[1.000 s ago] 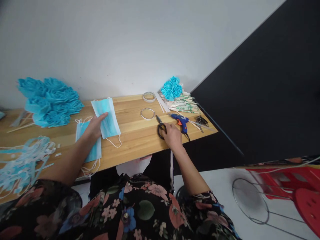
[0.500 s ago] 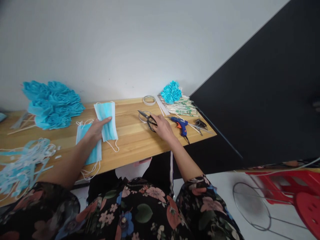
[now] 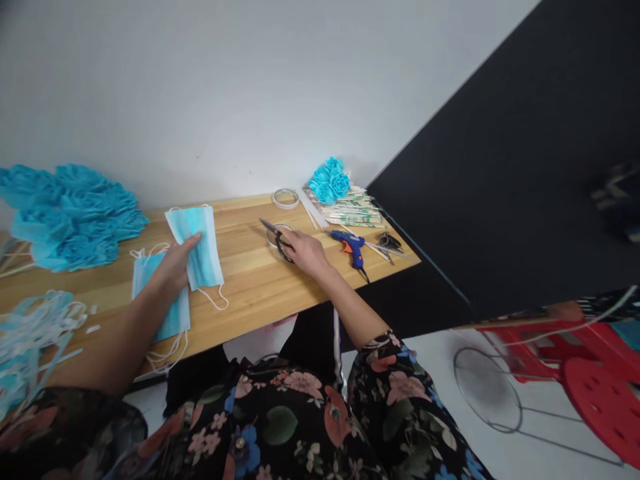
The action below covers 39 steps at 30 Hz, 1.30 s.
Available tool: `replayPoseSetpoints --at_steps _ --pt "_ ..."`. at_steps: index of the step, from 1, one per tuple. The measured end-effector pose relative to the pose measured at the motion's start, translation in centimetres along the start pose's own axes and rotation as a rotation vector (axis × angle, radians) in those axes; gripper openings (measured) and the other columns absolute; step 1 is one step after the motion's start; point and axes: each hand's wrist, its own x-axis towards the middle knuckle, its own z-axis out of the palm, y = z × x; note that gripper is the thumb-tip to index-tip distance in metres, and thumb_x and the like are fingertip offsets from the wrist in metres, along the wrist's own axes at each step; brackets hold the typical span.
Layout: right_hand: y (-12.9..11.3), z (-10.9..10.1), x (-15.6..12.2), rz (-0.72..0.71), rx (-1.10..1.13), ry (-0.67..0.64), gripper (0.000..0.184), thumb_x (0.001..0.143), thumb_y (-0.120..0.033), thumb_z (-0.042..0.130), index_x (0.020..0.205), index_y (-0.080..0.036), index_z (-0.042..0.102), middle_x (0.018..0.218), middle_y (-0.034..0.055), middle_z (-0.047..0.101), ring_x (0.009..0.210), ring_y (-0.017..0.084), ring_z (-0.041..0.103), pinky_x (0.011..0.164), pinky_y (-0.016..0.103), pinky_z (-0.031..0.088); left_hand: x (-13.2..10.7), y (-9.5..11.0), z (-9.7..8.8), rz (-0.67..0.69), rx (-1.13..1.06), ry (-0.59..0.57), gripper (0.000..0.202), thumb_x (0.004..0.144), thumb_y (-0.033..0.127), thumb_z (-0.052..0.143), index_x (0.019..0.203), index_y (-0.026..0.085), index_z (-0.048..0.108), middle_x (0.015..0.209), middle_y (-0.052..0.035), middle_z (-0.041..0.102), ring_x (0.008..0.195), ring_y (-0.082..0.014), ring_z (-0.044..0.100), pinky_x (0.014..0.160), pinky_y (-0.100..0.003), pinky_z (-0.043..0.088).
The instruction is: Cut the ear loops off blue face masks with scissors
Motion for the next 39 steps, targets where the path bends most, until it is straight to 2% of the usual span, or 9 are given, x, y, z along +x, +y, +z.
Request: replayPoseSetpoints --at_steps 3,5,9,14,17,20,22,29,39 --pt "-0.6 -0.8 0.6 -0.040 0.324 0.176 0.055 0.091 -0.019 0.053 0.146 -0.020 0.054 0.127 0.0128 0.069 0.111 0.025 0.064 0.092 0.036 0.051 -0.5 0.7 0.2 -0.023 -0.001 0.012 0.047 0.055 0.040 0.088 0.092 0.016 0.072 0.080 -0.0057 0.074 0.079 -0.0253 0.072 0.069 -0.033 0.061" --pt "-1.3 -1.2 1.4 -0.062 0.569 0.205 0.057 0.089 -0.027 0.058 0.145 -0.021 0.054 0.123 0.0118 0.069 0.108 0.023 0.064 0.087 0.035 0.054 -0.7 1.2 0.3 -0.031 0.014 0.007 0.053 0.048 0.041 0.091 0.089 0.014 0.071 0.076 -0.0045 0.073 0.071 -0.0224 0.069 0.064 -0.031 0.058" --pt "-2.8 -0.6 3.1 -0.066 0.852 0.042 0.066 0.075 -0.035 0.075 0.138 -0.022 0.059 0.104 0.0072 0.069 0.088 0.019 0.064 0.071 0.030 0.055 -0.8 1.8 0.0 -0.040 0.027 -0.010 0.057 0.042 0.046 0.094 0.082 0.014 0.069 0.068 -0.0018 0.070 0.057 -0.0162 0.061 0.054 -0.027 0.050" --pt "-3.3 1.9 4.9 -0.022 1.062 -0.156 0.066 0.078 -0.043 0.071 0.139 -0.024 0.054 0.091 0.0028 0.065 0.066 0.013 0.055 0.051 0.022 0.045 -0.6 1.8 -0.5 -0.046 0.004 -0.025 0.056 0.045 0.050 0.094 0.081 0.015 0.068 0.067 -0.0007 0.068 0.057 -0.0149 0.060 0.055 -0.026 0.049" --pt "-3.3 2.3 5.9 -0.060 1.105 -0.305 0.065 0.082 -0.053 0.067 0.140 -0.025 0.053 0.096 0.0038 0.064 0.069 0.013 0.055 0.050 0.022 0.045 -0.5 1.8 -0.5 -0.051 0.002 -0.029 0.057 0.048 0.054 0.092 0.083 0.015 0.069 0.068 -0.0015 0.068 0.059 -0.0159 0.060 0.055 -0.027 0.049" --pt "-3.6 1.9 6.9 -0.142 1.072 -0.428 0.065 0.083 -0.056 0.068 0.138 -0.024 0.055 0.105 0.0066 0.065 0.085 0.016 0.061 0.061 0.024 0.052 -0.7 2.0 -0.4 -0.054 0.011 -0.015 0.057 0.047 0.054 0.092 0.082 0.015 0.069 0.068 -0.0023 0.068 0.058 -0.0158 0.059 0.053 -0.027 0.047" --pt "-4.0 1.6 7.5 -0.173 1.032 -0.480 0.063 0.082 -0.055 0.070 0.135 -0.023 0.058 0.107 0.0076 0.067 0.089 0.017 0.062 0.065 0.025 0.053 -0.9 2.2 -0.3 -0.067 -0.004 -0.026 0.059 0.044 0.052 0.094 0.083 0.015 0.070 0.070 -0.0030 0.069 0.059 -0.0162 0.060 0.054 -0.028 0.049" --pt "-3.5 2.8 7.8 -0.080 1.029 -0.492 0.061 0.078 -0.056 0.074 0.125 -0.018 0.063 0.089 0.0044 0.068 0.060 0.010 0.054 0.053 0.023 0.045 -1.0 2.2 -0.3 -0.095 0.078 -0.091 0.046 0.047 0.042 0.094 0.076 0.015 0.069 0.069 -0.0039 0.068 0.058 -0.0146 0.057 0.054 -0.028 0.046" --pt "-3.9 2.9 6.7 -0.111 1.026 -0.549 0.064 0.074 -0.058 0.077 0.126 -0.023 0.067 0.088 0.0043 0.068 0.062 0.011 0.053 0.052 0.023 0.045 -1.2 1.9 -0.4 -0.049 0.200 -0.116 0.035 0.054 0.038 0.091 0.071 0.017 0.069 0.068 -0.0074 0.064 0.059 -0.0183 0.055 0.054 -0.030 0.042"
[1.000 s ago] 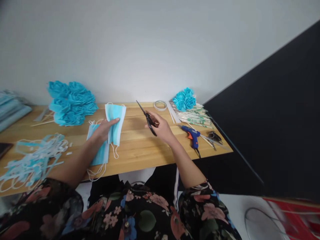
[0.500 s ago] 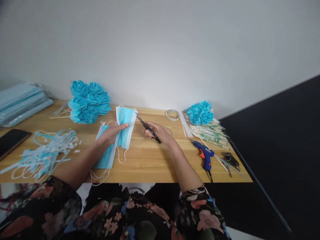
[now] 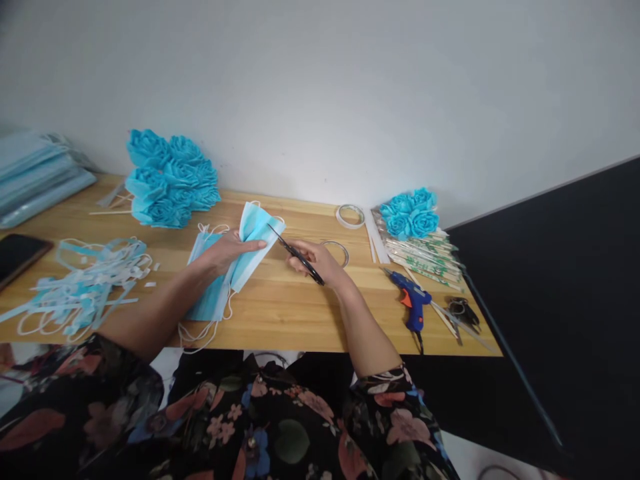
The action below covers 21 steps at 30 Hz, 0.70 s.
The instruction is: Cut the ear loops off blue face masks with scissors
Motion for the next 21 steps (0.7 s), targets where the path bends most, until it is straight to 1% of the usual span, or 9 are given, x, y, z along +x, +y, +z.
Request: replayPoseSetpoints --at_steps 3,6,9,13,18,21 --pt "0.1 0.1 0.1 -0.007 -0.011 0.011 0.068 0.072 -0.061 0.077 0.127 -0.022 0.066 0.088 0.0043 0.068 0.062 0.011 0.054 0.052 0.023 0.045 0.1 -0.1 0.0 0.001 0.025 0.021 0.032 0.053 0.035 0.091 0.068 0.017 0.069 0.065 -0.0067 0.063 0.058 -0.0179 0.054 0.052 -0.029 0.040" --pt "0.1 0.1 0.1 -0.011 -0.020 0.014 0.064 0.073 -0.059 0.076 0.125 -0.022 0.067 0.086 0.0036 0.067 0.060 0.010 0.052 0.051 0.023 0.043 0.0 0.3 0.1 0.008 0.011 0.007 0.031 0.053 0.033 0.091 0.070 0.017 0.070 0.067 -0.0062 0.064 0.058 -0.0172 0.054 0.053 -0.029 0.040" --pt "0.3 0.1 0.2 -0.003 -0.024 0.020 0.058 0.075 -0.051 0.075 0.125 -0.022 0.068 0.083 0.0019 0.066 0.057 0.009 0.049 0.049 0.022 0.041 -0.2 0.7 0.4 0.012 -0.019 -0.015 0.031 0.054 0.032 0.091 0.072 0.016 0.071 0.070 -0.0066 0.066 0.061 -0.0177 0.055 0.056 -0.030 0.042" --pt "0.5 0.1 0.2 -0.010 -0.005 0.016 0.052 0.075 -0.042 0.075 0.123 -0.022 0.070 0.080 -0.0002 0.064 0.053 0.007 0.045 0.047 0.022 0.039 -0.4 1.0 0.5 -0.004 -0.012 -0.016 0.031 0.054 0.033 0.091 0.070 0.016 0.071 0.068 -0.0064 0.066 0.062 -0.0183 0.056 0.057 -0.030 0.045" --pt "0.7 0.4 0.2 -0.001 -0.012 0.012 0.054 0.076 -0.044 0.076 0.125 -0.023 0.068 0.077 -0.0012 0.063 0.051 0.006 0.039 0.044 0.021 0.032 -0.5 0.8 0.5 0.031 -0.031 -0.038 0.034 0.052 0.037 0.092 0.072 0.017 0.072 0.071 -0.0064 0.069 0.064 -0.0192 0.058 0.058 -0.031 0.048" --pt "0.7 0.5 0.1 0.007 -0.015 0.000 0.054 0.079 -0.047 0.075 0.127 -0.024 0.067 0.078 -0.0007 0.063 0.051 0.006 0.039 0.044 0.021 0.032 -0.4 0.6 0.5 0.025 -0.058 -0.047 0.035 0.051 0.035 0.092 0.072 0.017 0.072 0.073 -0.0071 0.069 0.065 -0.0199 0.059 0.059 -0.031 0.049"
